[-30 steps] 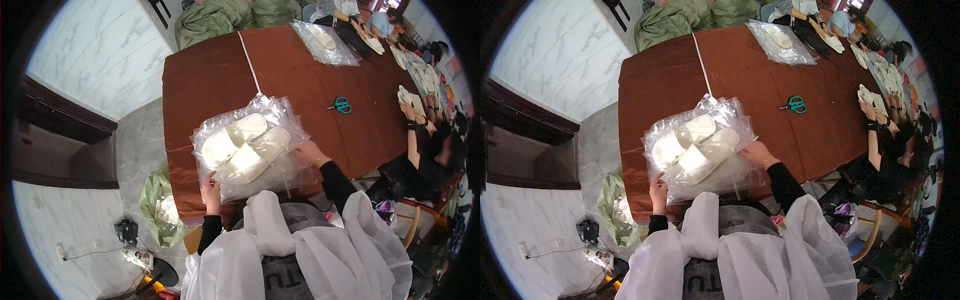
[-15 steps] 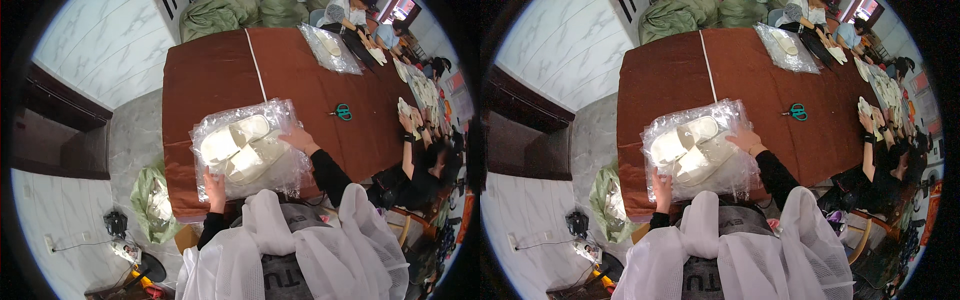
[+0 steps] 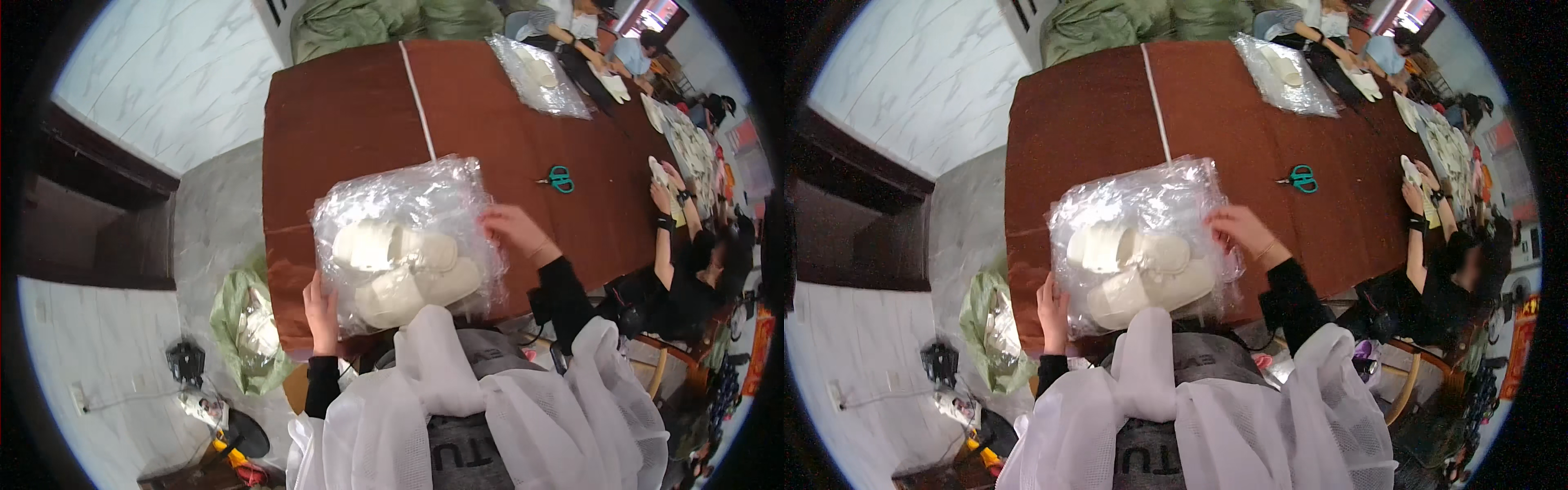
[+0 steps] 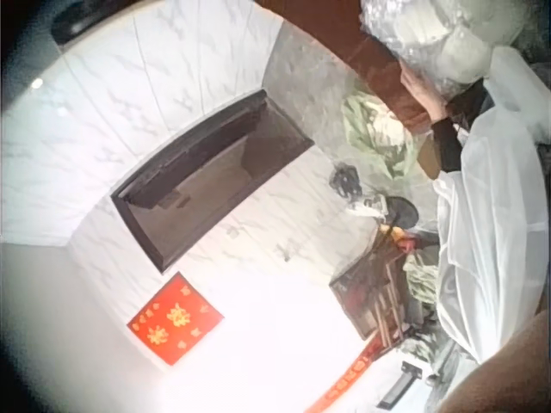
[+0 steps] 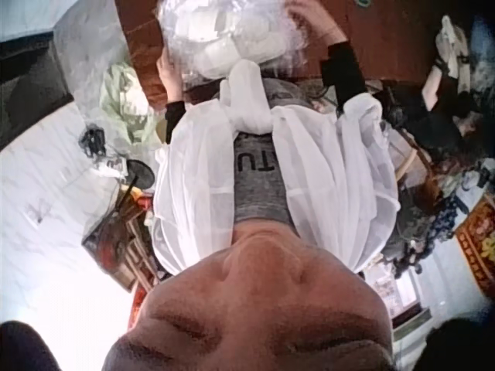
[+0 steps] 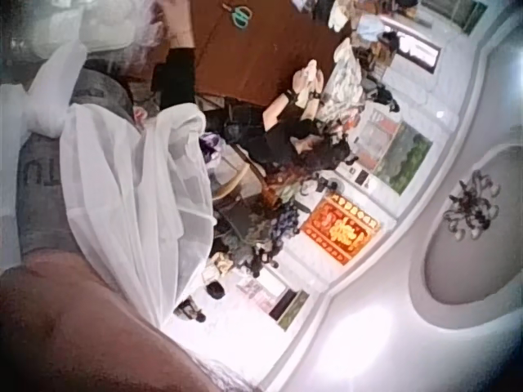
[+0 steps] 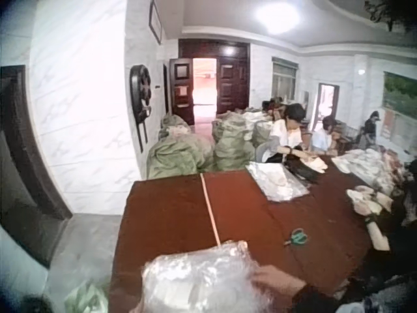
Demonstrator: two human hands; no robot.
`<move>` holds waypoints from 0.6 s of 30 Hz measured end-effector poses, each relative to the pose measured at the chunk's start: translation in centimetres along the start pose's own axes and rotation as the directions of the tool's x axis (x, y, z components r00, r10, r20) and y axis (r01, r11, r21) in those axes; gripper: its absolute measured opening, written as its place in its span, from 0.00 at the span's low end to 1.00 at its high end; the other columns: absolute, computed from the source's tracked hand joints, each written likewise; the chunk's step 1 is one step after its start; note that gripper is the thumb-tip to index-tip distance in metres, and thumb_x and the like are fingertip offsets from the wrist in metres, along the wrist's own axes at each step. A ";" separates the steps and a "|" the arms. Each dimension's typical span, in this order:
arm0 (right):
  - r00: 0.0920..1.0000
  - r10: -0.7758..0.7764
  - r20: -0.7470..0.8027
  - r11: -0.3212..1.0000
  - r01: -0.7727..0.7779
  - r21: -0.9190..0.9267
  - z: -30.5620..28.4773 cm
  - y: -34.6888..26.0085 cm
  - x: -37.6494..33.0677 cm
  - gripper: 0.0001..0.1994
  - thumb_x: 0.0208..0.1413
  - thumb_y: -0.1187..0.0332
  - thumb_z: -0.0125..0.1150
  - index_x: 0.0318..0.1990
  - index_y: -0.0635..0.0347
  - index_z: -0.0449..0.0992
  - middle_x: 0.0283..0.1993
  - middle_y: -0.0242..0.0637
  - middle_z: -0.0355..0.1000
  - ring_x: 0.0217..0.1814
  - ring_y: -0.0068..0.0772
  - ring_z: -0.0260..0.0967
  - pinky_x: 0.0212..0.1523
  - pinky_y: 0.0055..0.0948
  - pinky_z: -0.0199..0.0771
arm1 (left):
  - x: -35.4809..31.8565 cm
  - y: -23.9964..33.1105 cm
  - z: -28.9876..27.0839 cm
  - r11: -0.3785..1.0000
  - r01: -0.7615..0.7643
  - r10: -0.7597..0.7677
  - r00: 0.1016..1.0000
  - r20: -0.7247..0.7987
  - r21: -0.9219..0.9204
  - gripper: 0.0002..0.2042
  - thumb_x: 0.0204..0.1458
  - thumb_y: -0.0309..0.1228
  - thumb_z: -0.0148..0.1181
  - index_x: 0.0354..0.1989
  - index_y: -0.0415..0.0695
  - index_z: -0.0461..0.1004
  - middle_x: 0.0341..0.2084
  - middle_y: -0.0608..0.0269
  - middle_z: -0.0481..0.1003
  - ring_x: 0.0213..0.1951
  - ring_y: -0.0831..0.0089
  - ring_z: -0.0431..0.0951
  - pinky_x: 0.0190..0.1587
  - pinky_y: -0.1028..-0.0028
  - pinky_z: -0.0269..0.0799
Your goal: Packing slippers into plastic bags and trimming excess plastic with scissors.
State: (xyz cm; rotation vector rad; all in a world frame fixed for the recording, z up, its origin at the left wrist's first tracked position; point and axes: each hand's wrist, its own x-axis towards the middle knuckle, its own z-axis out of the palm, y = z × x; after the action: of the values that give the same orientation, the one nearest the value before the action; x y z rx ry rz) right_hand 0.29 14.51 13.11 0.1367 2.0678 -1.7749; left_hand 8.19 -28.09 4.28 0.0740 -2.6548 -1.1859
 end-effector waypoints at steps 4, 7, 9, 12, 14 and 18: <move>0.950 0.235 0.207 0.970 -0.217 -0.107 1.8 7.3 -1.4 0.09 0.57 0.67 0.54 0.41 0.59 0.78 0.27 0.29 0.73 0.26 0.19 0.69 0.26 0.21 0.70 | 0.7 0.0 1.0 0.965 -0.233 0.231 0.973 0.031 0.124 0.24 0.51 0.19 0.53 0.60 0.36 0.65 0.60 0.46 0.65 0.63 0.48 0.62 0.63 0.57 0.57; 0.962 0.181 0.203 0.976 -0.150 -0.161 4.6 9.0 -1.2 0.09 0.58 0.67 0.54 0.42 0.57 0.78 0.24 0.30 0.72 0.22 0.19 0.67 0.21 0.22 0.67 | 0.7 -0.7 2.5 0.945 -0.167 0.123 0.978 0.169 0.280 0.24 0.62 0.33 0.44 0.68 0.44 0.56 0.68 0.57 0.55 0.70 0.53 0.49 0.68 0.49 0.42; 0.982 0.125 0.144 0.973 -0.093 -0.211 6.3 9.2 -0.8 0.08 0.58 0.66 0.54 0.40 0.56 0.78 0.23 0.32 0.72 0.20 0.19 0.67 0.17 0.23 0.66 | -0.1 -2.3 3.8 0.930 -0.148 0.082 0.976 0.202 0.338 0.25 0.63 0.35 0.43 0.68 0.46 0.56 0.69 0.59 0.54 0.71 0.55 0.48 0.68 0.49 0.41; 1.000 0.018 0.015 0.999 -0.018 -0.040 6.3 9.6 0.4 0.10 0.56 0.68 0.54 0.44 0.56 0.78 0.26 0.37 0.74 0.24 0.23 0.69 0.23 0.27 0.70 | -0.2 -3.0 6.2 0.884 -0.096 0.011 0.982 0.187 0.457 0.26 0.63 0.39 0.41 0.70 0.49 0.54 0.70 0.64 0.53 0.71 0.58 0.47 0.69 0.49 0.39; 0.934 -0.318 -0.166 0.911 0.251 -0.328 6.6 9.3 0.7 0.12 0.54 0.69 0.55 0.46 0.58 0.76 0.30 0.43 0.75 0.30 0.32 0.72 0.32 0.34 0.73 | -0.2 -2.8 6.5 0.873 -0.099 0.011 0.983 0.185 0.478 0.26 0.63 0.39 0.41 0.70 0.49 0.53 0.70 0.65 0.52 0.71 0.60 0.47 0.69 0.49 0.39; 0.940 -0.298 -0.168 0.702 0.097 -0.706 7.3 11.5 2.1 0.15 0.48 0.64 0.58 0.42 0.61 0.74 0.35 0.52 0.75 0.38 0.51 0.74 0.41 0.44 0.73 | -0.1 -2.0 6.6 0.854 -0.121 0.044 0.986 0.162 0.506 0.26 0.63 0.38 0.42 0.70 0.50 0.52 0.70 0.66 0.52 0.71 0.60 0.48 0.68 0.49 0.41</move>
State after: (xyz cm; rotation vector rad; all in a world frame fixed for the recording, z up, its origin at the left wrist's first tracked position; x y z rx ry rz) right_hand 4.03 9.18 0.91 -0.0770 2.9064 -0.9880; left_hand 6.68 -24.59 -1.53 -0.0391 -2.9963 -0.4354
